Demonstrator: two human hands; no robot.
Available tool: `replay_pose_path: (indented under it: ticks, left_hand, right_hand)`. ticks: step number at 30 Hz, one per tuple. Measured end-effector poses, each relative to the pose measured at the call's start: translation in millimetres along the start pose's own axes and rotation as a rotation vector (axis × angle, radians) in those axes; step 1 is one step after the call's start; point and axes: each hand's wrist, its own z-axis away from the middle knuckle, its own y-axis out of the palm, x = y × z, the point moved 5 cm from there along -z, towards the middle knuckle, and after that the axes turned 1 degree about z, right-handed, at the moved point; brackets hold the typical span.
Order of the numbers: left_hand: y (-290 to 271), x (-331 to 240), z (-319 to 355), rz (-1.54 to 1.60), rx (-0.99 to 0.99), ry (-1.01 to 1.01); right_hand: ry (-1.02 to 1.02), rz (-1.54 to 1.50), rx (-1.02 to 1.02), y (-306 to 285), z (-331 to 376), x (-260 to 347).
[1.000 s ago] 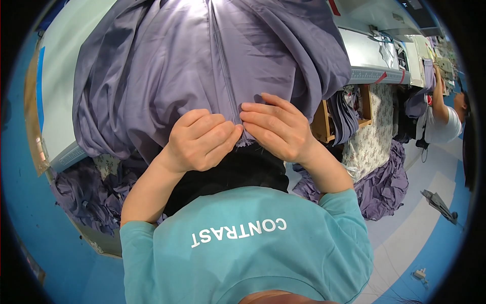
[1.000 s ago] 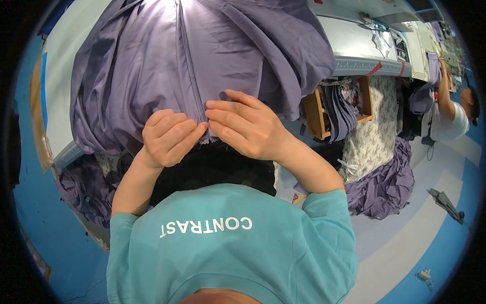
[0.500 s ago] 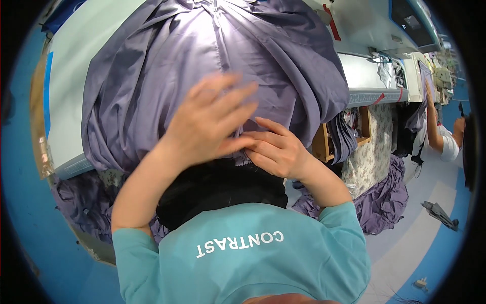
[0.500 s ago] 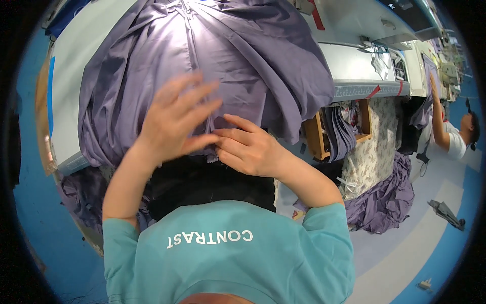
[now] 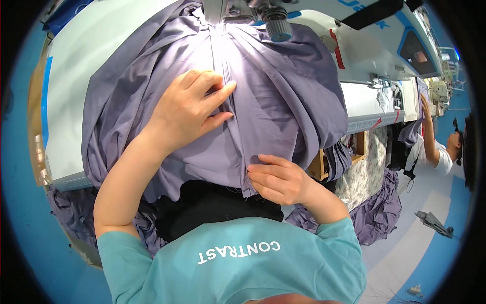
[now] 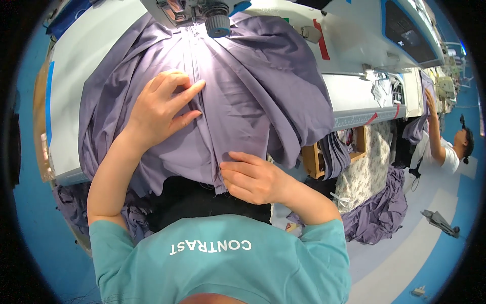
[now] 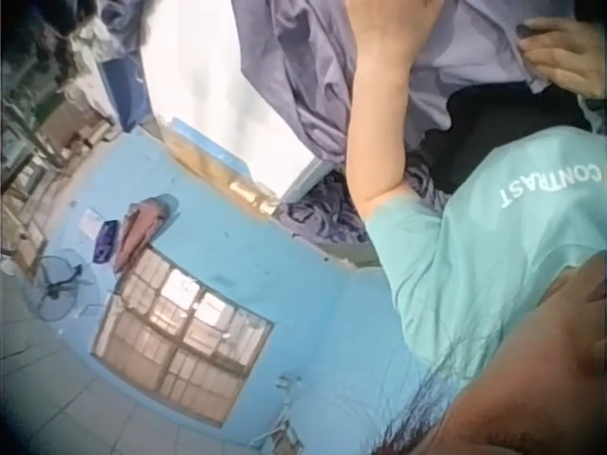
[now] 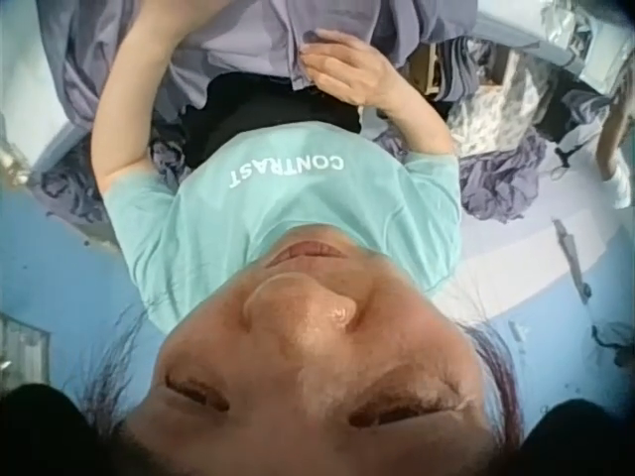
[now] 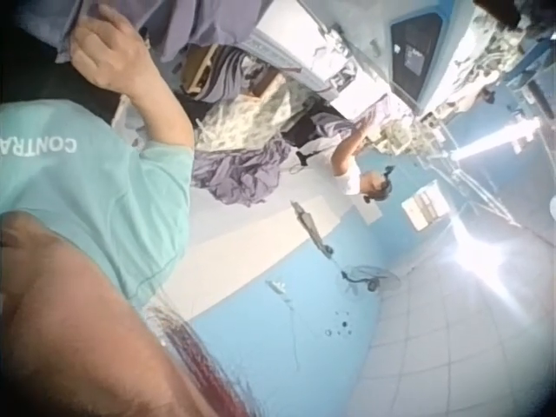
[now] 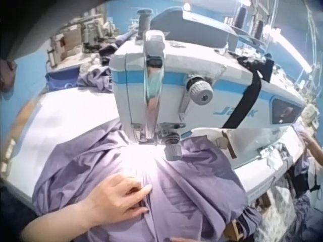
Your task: Using an industrial sewing machine to stitch together pieces of purple fabric to form a garment.
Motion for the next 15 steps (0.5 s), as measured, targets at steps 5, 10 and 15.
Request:
replay_pose_path:
  ticks: [5,10,15]
  left_hand:
    - [0,4,-5,-0.030,-0.022,0.009]
    - [-2,9,-15,-0.071,-0.077,0.041]
    - [-2,16,-20,-0.093,-0.089,0.026]
  right_hand:
    - [0.009,-0.023,0.014,1,-3,-9]
    - [0.011,-0.066,0.053,0,-6,-20]
    - [-0.006,-0.068,0.041,-3,-12,-30]
